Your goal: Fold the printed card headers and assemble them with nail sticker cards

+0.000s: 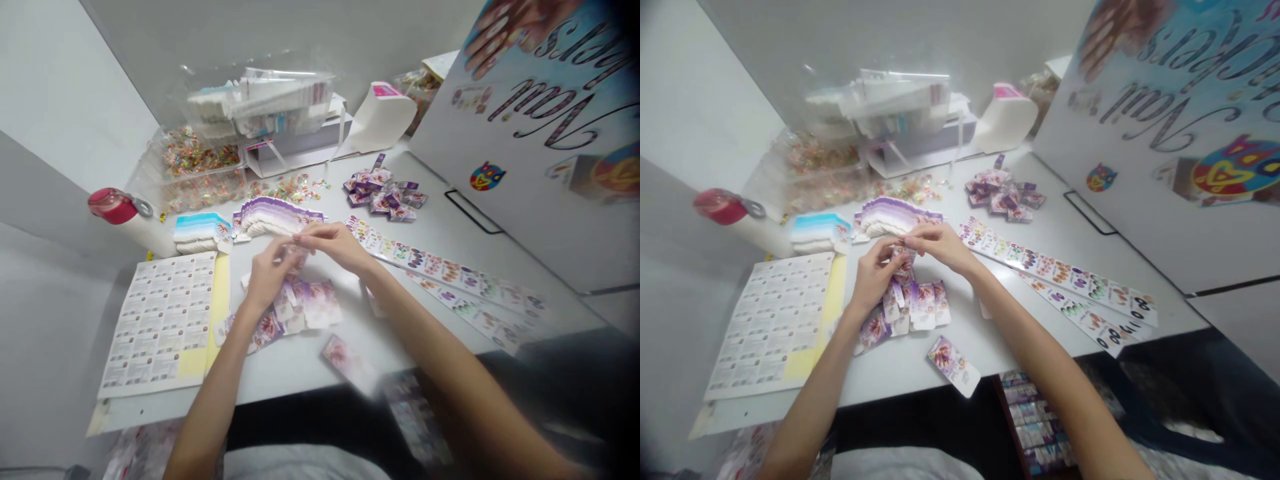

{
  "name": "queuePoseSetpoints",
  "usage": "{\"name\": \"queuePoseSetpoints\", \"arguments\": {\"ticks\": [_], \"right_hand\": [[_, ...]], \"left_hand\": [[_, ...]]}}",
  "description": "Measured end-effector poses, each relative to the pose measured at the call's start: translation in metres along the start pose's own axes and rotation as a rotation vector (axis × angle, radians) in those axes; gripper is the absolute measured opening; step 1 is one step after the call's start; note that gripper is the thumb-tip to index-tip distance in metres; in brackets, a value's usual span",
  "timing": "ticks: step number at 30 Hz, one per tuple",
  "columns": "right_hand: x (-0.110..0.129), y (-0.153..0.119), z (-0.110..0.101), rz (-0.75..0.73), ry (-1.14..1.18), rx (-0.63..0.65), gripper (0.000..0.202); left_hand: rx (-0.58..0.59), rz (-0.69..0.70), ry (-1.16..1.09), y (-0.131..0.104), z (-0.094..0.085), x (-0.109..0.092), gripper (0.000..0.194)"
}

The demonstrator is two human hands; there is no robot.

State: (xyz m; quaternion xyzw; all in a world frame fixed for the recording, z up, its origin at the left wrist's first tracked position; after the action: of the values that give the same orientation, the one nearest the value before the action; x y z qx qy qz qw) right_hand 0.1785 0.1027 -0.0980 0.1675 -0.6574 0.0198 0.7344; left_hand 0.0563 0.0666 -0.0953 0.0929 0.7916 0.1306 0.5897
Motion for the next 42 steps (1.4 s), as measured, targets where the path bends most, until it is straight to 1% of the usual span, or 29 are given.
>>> {"name": "queuePoseSetpoints", "arguments": {"ticks": [3,5,8,12,15,18,20,22,24,27,29,31,33,34,36,37,38,39,40,42], "right_hand": [[-0.009,0.000,-0.004,0.086,0.042,-0.096,0.022],[-0.017,0.000,-0.004,0.147,0.077,-0.117,0.025],[-0.023,-0.002,-0.002,0.208,0.109,-0.120,0.019],[-0.025,-0.005,0.001,0.265,0.155,-0.127,0.017],[-0.024,-0.006,0.000,0.270,0.140,-0.161,0.015],[-0.026,-0.007,0.001,0.287,0.167,-0.179,0.013],[-0.028,-0.007,0.004,0.292,0.198,-0.162,0.012],[-0.026,-0.006,0.006,0.261,0.216,-0.119,0.012],[-0.021,-0.005,0.009,0.210,0.221,-0.049,0.012],[-0.014,-0.005,0.013,0.178,0.222,0.073,0.020],[-0.009,-0.006,0.016,0.146,0.159,0.139,0.024],[-0.002,-0.007,0.017,0.080,0.066,0.154,0.023],[0.004,-0.006,0.016,0.020,-0.013,0.119,0.023],[0.006,-0.006,0.015,-0.004,-0.047,0.099,0.022],[0.009,-0.005,0.012,-0.033,-0.128,0.084,0.021],[0.009,-0.004,0.007,-0.034,-0.171,0.069,0.021],[0.007,-0.001,-0.004,-0.021,-0.218,0.020,0.021],[0.005,0.002,-0.020,0.003,-0.267,-0.066,0.022],[0.002,0.004,-0.041,0.030,-0.315,-0.181,0.023],[-0.003,0.005,-0.091,0.076,-0.402,-0.458,0.027]], "left_hand": [[0.002,-0.043,-0.021,-0.002,0.001,0.002,0.026],[-0.002,-0.097,-0.065,-0.003,0.001,0.006,0.029],[0.005,-0.164,-0.119,-0.004,0.001,0.011,0.033],[0.022,-0.163,-0.113,-0.004,0.001,0.011,0.031],[0.004,-0.167,-0.116,-0.004,0.000,0.011,0.031],[-0.003,-0.178,-0.137,-0.005,0.001,0.010,0.039],[0.003,-0.173,-0.143,-0.006,0.002,0.007,0.040],[0.005,-0.146,-0.143,-0.006,0.003,0.003,0.033],[-0.010,-0.122,-0.166,-0.005,0.002,0.000,0.026],[-0.078,-0.094,-0.227,-0.003,-0.005,0.000,0.023],[-0.116,-0.064,-0.235,-0.001,-0.009,-0.001,0.020],[-0.132,-0.037,-0.222,-0.001,-0.011,-0.001,0.018],[-0.139,-0.034,-0.198,0.000,-0.012,0.000,0.017],[-0.134,-0.043,-0.181,0.000,-0.012,0.001,0.017],[-0.090,-0.075,-0.131,-0.001,-0.008,0.005,0.020],[-0.055,-0.095,-0.099,-0.002,-0.005,0.007,0.023],[-0.021,-0.113,-0.057,-0.003,-0.002,0.009,0.027],[0.003,-0.124,-0.004,-0.003,0.000,0.012,0.032],[0.013,-0.124,0.054,-0.003,0.000,0.014,0.037],[-0.001,-0.099,0.157,-0.003,-0.002,0.016,0.043]]}}
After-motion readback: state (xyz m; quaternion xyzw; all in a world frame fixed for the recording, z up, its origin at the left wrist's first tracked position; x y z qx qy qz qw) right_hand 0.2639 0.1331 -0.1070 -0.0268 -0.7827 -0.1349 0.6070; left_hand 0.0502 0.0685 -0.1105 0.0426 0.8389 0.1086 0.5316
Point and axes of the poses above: each hand's wrist, its own y-axis towards the middle knuckle, its own z-axis out of the palm, x = y × z, the point moved 9 cm from there along y, towards the middle knuckle, and after that the axes turned 9 degrees about -x, right-handed, at the moved point
